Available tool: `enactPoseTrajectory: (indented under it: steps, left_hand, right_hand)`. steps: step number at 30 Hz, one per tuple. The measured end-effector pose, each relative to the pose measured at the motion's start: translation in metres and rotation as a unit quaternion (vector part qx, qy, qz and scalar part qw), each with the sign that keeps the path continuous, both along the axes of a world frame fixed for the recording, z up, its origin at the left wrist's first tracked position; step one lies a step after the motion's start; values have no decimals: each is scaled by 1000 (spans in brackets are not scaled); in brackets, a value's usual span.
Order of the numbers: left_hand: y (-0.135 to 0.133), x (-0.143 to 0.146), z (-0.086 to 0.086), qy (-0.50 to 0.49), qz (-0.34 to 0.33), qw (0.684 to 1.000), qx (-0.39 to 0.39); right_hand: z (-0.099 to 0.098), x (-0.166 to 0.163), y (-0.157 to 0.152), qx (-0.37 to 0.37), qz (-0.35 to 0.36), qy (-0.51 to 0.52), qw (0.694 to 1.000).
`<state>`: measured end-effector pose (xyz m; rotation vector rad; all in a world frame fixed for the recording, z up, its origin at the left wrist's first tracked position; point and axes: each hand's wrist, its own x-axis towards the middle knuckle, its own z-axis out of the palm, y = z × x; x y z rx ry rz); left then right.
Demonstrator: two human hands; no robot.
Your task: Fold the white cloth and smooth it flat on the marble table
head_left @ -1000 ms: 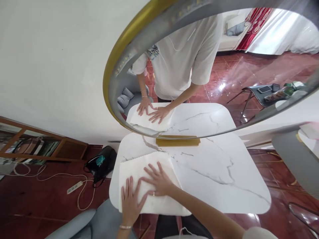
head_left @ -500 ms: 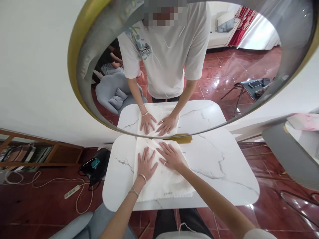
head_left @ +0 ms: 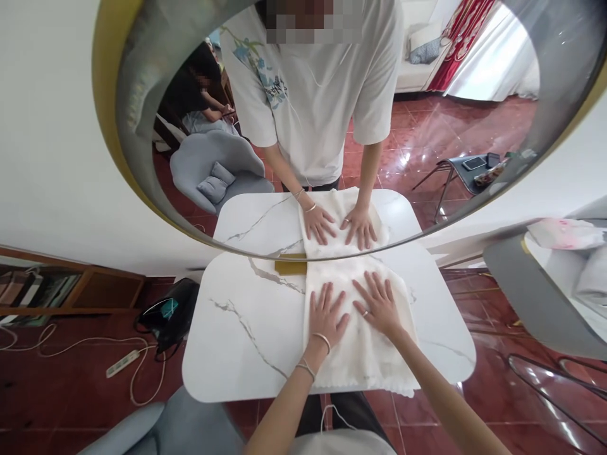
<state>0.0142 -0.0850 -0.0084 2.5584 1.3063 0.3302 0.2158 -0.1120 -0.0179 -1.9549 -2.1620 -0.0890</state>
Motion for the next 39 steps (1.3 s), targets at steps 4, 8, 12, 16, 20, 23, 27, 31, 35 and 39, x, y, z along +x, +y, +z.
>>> enactPoseTrajectory:
  steps: [4, 8, 12, 16, 20, 23, 27, 31, 35, 39]
  left_hand:
    - [-3, -45, -3, 18, 20, 1000, 1]
    - [-16, -127, -3, 61, 59, 996, 23]
    - [-36, -214, -2, 88, 122, 987, 56]
    - [-48, -259, 2, 95, 143, 982, 84]
    - [-55, -251, 4, 95, 171, 975, 102]
    - [-60, -225, 3, 94, 158, 977, 110]
    - [-67, -176, -1, 100, 122, 982, 106]
    - [-71, -117, -5, 102, 85, 986, 98]
    - [-75, -52, -5, 76, 32, 995, 64]
    - [-77, 15, -2, 35, -8, 999, 24]
  right_hand:
    - [3, -41, 3, -32, 18, 26, 999]
    - [2, -118, 5, -57, 68, 75, 993]
    - [4, -203, 7, -70, 147, 130, 978]
    - [12, -259, 0, -80, 186, 166, 965]
    - [17, -265, -26, -71, 181, 160, 968]
    - [17, -238, -49, -60, 173, 150, 972]
    - [14, -184, -68, -42, 123, 113, 985]
    - [9, -123, -84, -33, 77, 77, 994]
    - [4, -56, -106, -14, 38, 51, 998]
    - [-1, 8, -126, 1, -10, 33, 999]
